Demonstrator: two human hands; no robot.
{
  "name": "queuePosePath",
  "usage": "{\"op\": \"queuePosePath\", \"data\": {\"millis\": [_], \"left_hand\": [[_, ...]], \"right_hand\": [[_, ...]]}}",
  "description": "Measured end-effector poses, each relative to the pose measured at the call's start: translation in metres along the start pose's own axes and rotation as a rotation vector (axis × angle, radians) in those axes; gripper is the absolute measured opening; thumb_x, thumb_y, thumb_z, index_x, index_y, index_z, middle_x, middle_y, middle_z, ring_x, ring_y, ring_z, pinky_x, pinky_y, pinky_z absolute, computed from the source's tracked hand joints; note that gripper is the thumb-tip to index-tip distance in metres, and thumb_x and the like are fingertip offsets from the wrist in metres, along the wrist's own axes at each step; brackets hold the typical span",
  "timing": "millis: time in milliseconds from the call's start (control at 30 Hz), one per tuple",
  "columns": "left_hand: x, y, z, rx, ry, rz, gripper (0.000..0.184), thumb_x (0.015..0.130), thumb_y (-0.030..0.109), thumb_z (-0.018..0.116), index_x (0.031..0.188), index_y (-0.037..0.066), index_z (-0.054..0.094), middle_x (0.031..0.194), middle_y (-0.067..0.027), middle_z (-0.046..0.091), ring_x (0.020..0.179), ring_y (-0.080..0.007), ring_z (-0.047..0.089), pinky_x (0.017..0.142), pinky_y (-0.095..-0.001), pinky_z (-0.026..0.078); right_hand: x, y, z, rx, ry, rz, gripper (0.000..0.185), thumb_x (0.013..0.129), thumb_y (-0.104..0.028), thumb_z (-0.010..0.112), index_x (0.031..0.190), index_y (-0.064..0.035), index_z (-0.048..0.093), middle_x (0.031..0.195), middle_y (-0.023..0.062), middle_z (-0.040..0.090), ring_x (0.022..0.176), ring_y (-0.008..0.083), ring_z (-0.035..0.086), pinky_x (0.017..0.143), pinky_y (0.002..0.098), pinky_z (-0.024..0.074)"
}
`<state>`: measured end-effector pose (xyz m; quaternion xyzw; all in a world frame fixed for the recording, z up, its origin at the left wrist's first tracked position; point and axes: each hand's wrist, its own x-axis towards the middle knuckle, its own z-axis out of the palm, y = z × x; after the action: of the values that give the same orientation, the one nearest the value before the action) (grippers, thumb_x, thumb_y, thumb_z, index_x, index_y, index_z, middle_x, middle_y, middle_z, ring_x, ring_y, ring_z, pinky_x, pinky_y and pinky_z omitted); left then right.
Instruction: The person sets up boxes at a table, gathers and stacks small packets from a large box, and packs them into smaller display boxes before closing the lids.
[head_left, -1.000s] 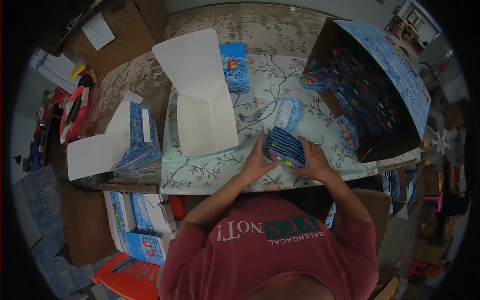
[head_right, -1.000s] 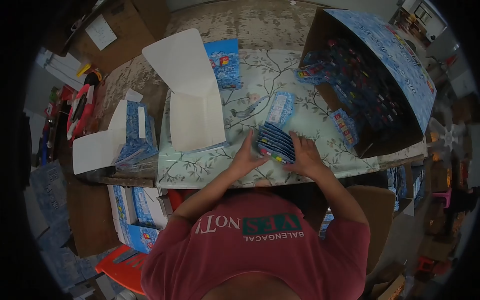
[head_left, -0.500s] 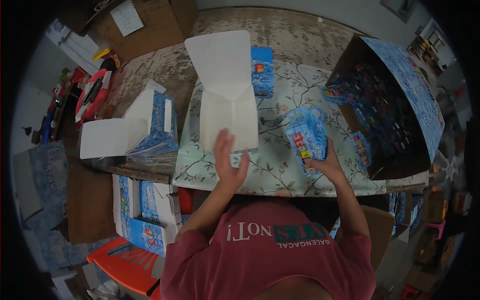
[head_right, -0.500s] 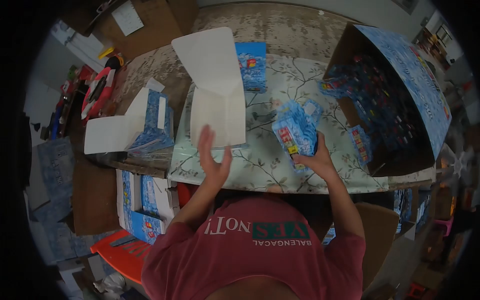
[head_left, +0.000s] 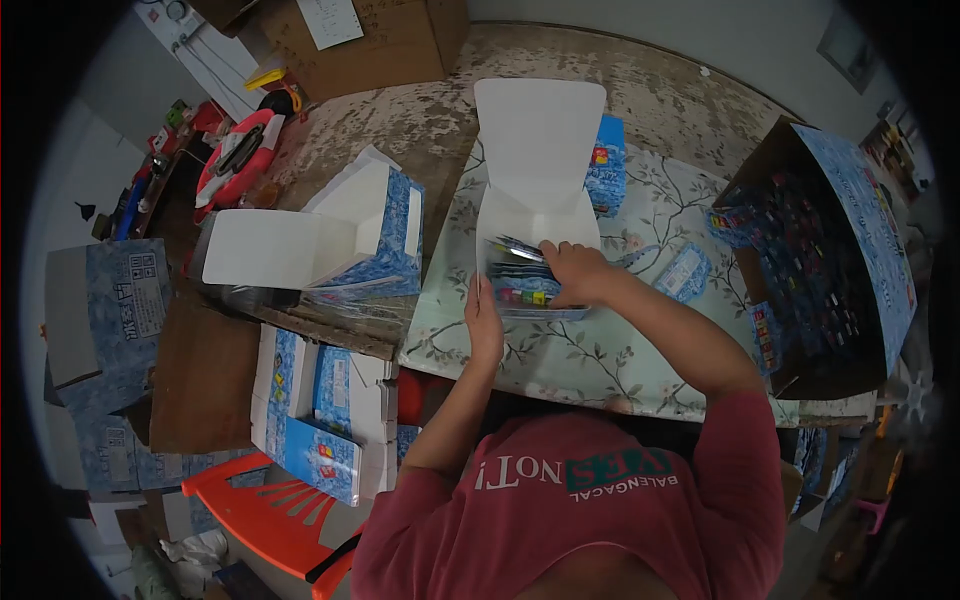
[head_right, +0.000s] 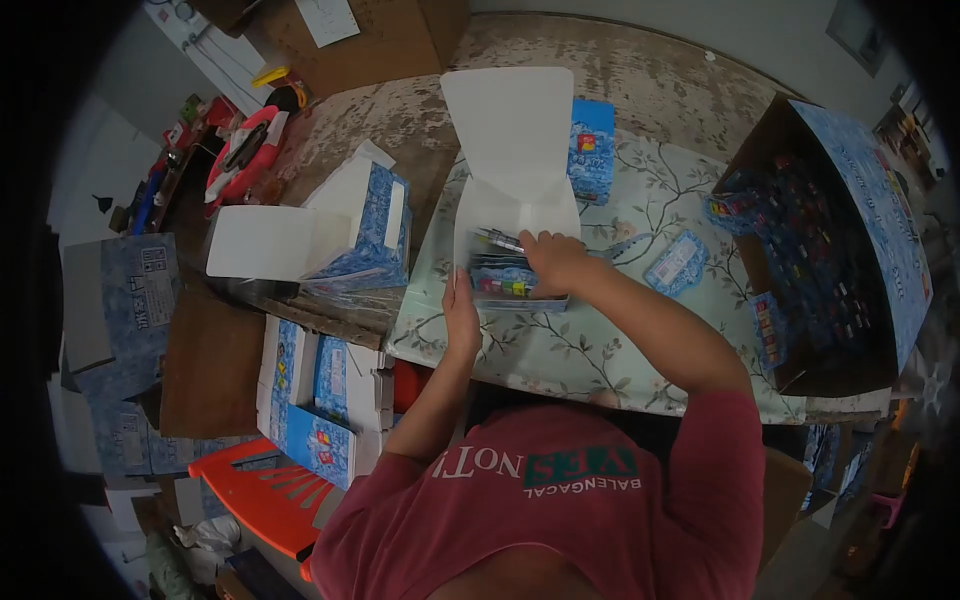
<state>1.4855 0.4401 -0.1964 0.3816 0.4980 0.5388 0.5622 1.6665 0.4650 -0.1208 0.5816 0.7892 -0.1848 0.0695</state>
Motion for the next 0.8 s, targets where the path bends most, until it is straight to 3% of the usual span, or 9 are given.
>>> {"op": "queuePosePath", "data": {"millis": [133, 200, 300, 433, 500, 567, 667, 733, 800], "left_hand": [[-0.002, 0.004, 0.003, 0.000, -0.053, 0.066, 0.049, 0.097, 0.030, 0.043, 0.131, -0.006, 0.040, 0.126, -0.0154, 0.049, 0.115, -0.0191, 0.045, 0.099, -0.0281, 0.032], [-0.002, 0.004, 0.005, -0.004, -0.048, 0.090, 0.049, 0.097, 0.029, 0.043, 0.131, -0.006, 0.039, 0.125, -0.0150, 0.049, 0.114, -0.0191, 0.045, 0.099, -0.0273, 0.032], [0.001, 0.004, 0.009, -0.016, -0.039, 0.105, 0.049, 0.097, 0.029, 0.043, 0.131, -0.006, 0.039, 0.125, -0.0155, 0.049, 0.114, -0.0197, 0.045, 0.099, -0.0276, 0.032], [0.001, -0.003, 0.006, -0.034, -0.024, 0.112, 0.049, 0.097, 0.029, 0.042, 0.131, -0.007, 0.039, 0.126, -0.0161, 0.049, 0.115, -0.0207, 0.045, 0.099, -0.0281, 0.031], [0.003, -0.016, 0.001, 0.293, 0.075, 0.155, 0.053, 0.096, 0.033, 0.042, 0.130, -0.007, 0.040, 0.135, -0.0200, 0.041, 0.124, -0.0243, 0.039, 0.105, -0.0306, 0.026], [0.002, -0.008, 0.006, 0.154, -0.003, 0.132, 0.052, 0.096, 0.032, 0.042, 0.128, -0.010, 0.041, 0.129, -0.0208, 0.046, 0.119, -0.0266, 0.044, 0.102, -0.0316, 0.030], [0.011, -0.018, 0.008, 0.128, 0.131, 0.147, 0.056, 0.095, 0.034, 0.043, 0.128, -0.011, 0.041, 0.131, -0.0217, 0.045, 0.121, -0.0279, 0.043, 0.103, -0.0333, 0.029], [0.018, -0.014, 0.010, 0.060, 0.159, 0.149, 0.057, 0.096, 0.036, 0.043, 0.128, -0.011, 0.041, 0.132, -0.0208, 0.045, 0.120, -0.0271, 0.043, 0.103, -0.0332, 0.028], [0.037, -0.019, -0.003, 0.019, 0.196, 0.136, 0.058, 0.096, 0.037, 0.043, 0.128, -0.011, 0.040, 0.132, -0.0200, 0.044, 0.120, -0.0266, 0.043, 0.103, -0.0331, 0.028]], "right_hand": [[0.031, 0.023, -0.021, 0.313, -0.265, -0.061, 0.092, 0.069, -0.057, 0.067, 0.132, 0.0009, 0.033, 0.117, 0.0281, 0.052, 0.109, 0.0388, 0.053, 0.093, 0.0397, 0.0418], [0.067, 0.027, -0.010, 0.387, 0.003, -0.012, 0.093, 0.075, -0.070, 0.049, 0.133, 0.0021, 0.038, 0.126, 0.0284, 0.047, 0.117, 0.0366, 0.048, 0.097, 0.0393, 0.0388], [0.112, 0.025, 0.010, 0.531, 0.041, -0.056, 0.079, 0.081, -0.068, 0.039, 0.121, -0.0010, 0.053, 0.123, 0.0270, 0.050, 0.116, 0.0380, 0.048, 0.096, 0.0411, 0.0390], [0.096, -0.004, 0.021, 0.369, -0.118, -0.024, 0.063, 0.090, -0.056, 0.036, 0.114, -0.0018, 0.057, 0.111, 0.0262, 0.056, 0.106, 0.0406, 0.052, 0.093, 0.0416, 0.0401], [0.091, -0.007, 0.038, 0.266, -0.120, -0.100, 0.062, 0.091, -0.055, 0.034, 0.115, -0.0021, 0.057, 0.111, 0.0270, 0.056, 0.106, 0.0408, 0.052, 0.093, 0.0420, 0.0399], [0.072, -0.008, 0.032, 0.246, -0.094, -0.131, 0.061, 0.092, -0.054, 0.033, 0.115, -0.0026, 0.057, 0.111, 0.0252, 0.056, 0.107, 0.0404, 0.050, 0.093, 0.0430, 0.0398], [0.020, 0.009, 0.018, 0.432, 0.265, -0.098, 0.052, 0.093, -0.046, 0.042, 0.114, -0.0012, 0.056, 0.105, 0.0225, 0.059, 0.104, 0.0369, 0.053, 0.090, 0.0405, 0.0420], [-0.018, 0.041, 0.003, 0.693, 0.794, -0.199, 0.041, 0.092, -0.034, 0.052, 0.113, 0.0004, 0.056, 0.099, 0.0157, 0.061, 0.097, 0.0277, 0.058, 0.085, 0.0346, 0.0447], [-0.059, 0.101, 0.000, 1.116, 0.890, 0.189, 0.034, 0.091, -0.026, 0.056, 0.113, 0.0005, 0.056, 0.100, 0.0100, 0.061, 0.093, 0.0184, 0.059, 0.083, 0.0290, 0.0449]]}}
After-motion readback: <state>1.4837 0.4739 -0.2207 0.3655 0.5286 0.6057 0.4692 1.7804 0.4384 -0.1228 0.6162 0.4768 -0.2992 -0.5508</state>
